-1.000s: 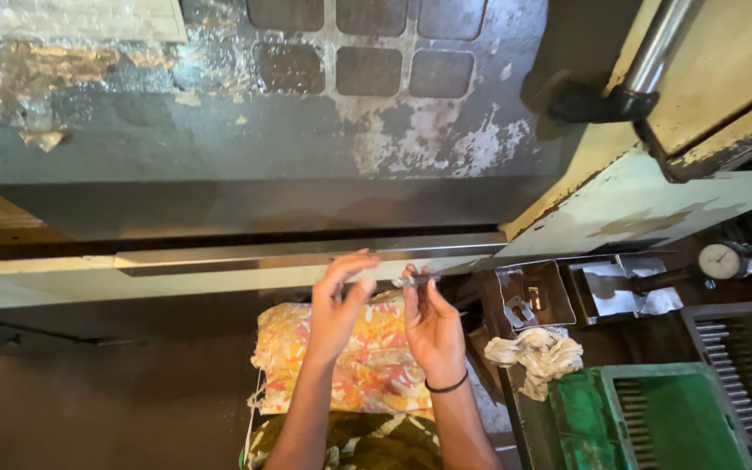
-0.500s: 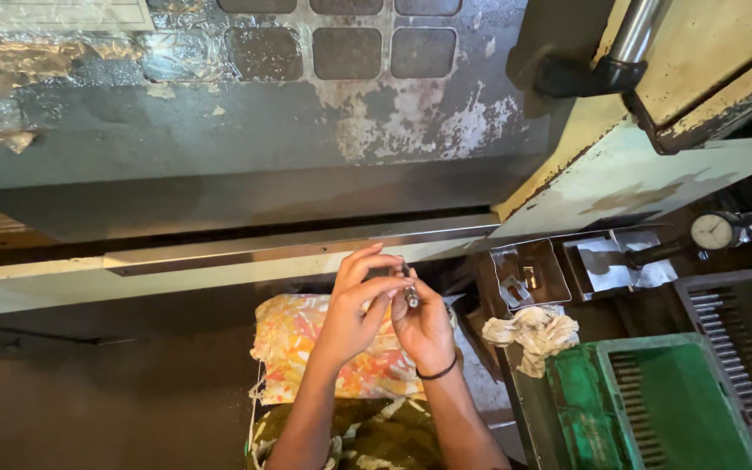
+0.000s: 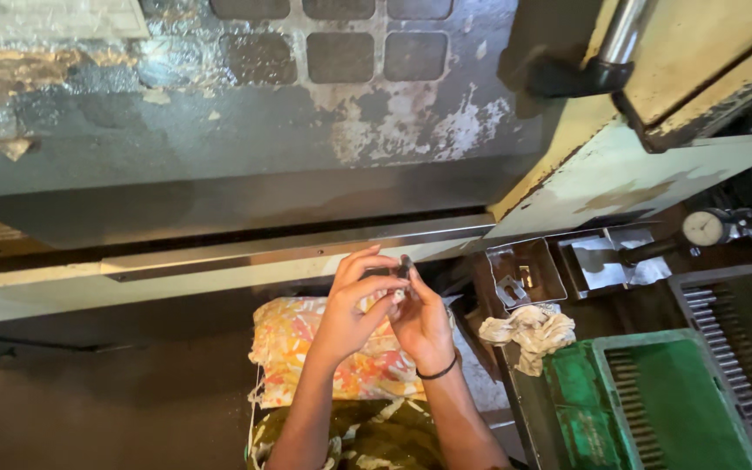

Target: The person repeatedly picks up cylindrical metal rods, opens a machine door, inserts each rod into a slot, closes the door, and places the rod into a green tray. The process is repeated for several rods.

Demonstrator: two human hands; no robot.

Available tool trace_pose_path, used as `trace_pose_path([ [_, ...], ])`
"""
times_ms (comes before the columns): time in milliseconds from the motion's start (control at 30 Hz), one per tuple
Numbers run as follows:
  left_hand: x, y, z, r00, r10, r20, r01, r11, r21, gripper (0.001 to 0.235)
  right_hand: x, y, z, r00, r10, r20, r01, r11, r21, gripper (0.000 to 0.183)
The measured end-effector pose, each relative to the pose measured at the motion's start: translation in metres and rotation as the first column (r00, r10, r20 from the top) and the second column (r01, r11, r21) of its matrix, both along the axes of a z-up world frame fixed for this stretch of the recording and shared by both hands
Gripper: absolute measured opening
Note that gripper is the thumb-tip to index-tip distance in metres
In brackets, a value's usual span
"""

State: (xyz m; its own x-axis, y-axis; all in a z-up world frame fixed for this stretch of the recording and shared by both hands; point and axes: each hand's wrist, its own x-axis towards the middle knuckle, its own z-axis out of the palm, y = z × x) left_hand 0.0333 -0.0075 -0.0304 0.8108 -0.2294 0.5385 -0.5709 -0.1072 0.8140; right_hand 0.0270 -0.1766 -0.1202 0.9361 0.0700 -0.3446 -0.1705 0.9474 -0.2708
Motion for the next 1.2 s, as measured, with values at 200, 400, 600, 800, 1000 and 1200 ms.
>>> trace_pose_path([
  [200,0.0,0.0,0.001,0.999,0.034,-0.028,-0.034,0.999,-0.01,0.032,-0.004,-0.003,0.02,0.985,-0.098,0.14,0.117,0.984,-0.134,0.04],
  [400,0.001,-0.007,-0.003,0.998,0.065,-0.002,-0.065,0.998,-0.02,0.029,-0.007,-0.006,0.033,0.973,-0.215,0.088,0.229,0.951,-0.209,0.05],
  [600,-0.003,-0.016,-0.007,0.995,0.097,-0.03,-0.097,0.995,-0.007,0.027,-0.016,-0.01,0.04,0.961,-0.256,0.105,0.274,0.93,-0.246,0.06],
  [800,-0.013,-0.017,0.003,0.996,0.088,-0.029,-0.088,0.996,-0.006,0.024,-0.024,-0.012,0.055,0.949,-0.234,0.214,0.294,0.9,-0.322,0.069],
  [1000,-0.019,-0.009,0.011,0.991,0.132,-0.03,-0.131,0.991,0.016,0.023,-0.031,-0.012,0.068,0.931,-0.216,0.296,0.308,0.899,-0.313,0.061],
  [1200,-0.02,0.001,0.014,0.979,0.196,-0.048,-0.196,0.981,0.014,0.022,-0.034,-0.009,0.063,0.912,-0.19,0.363,0.296,0.918,-0.265,0.047],
])
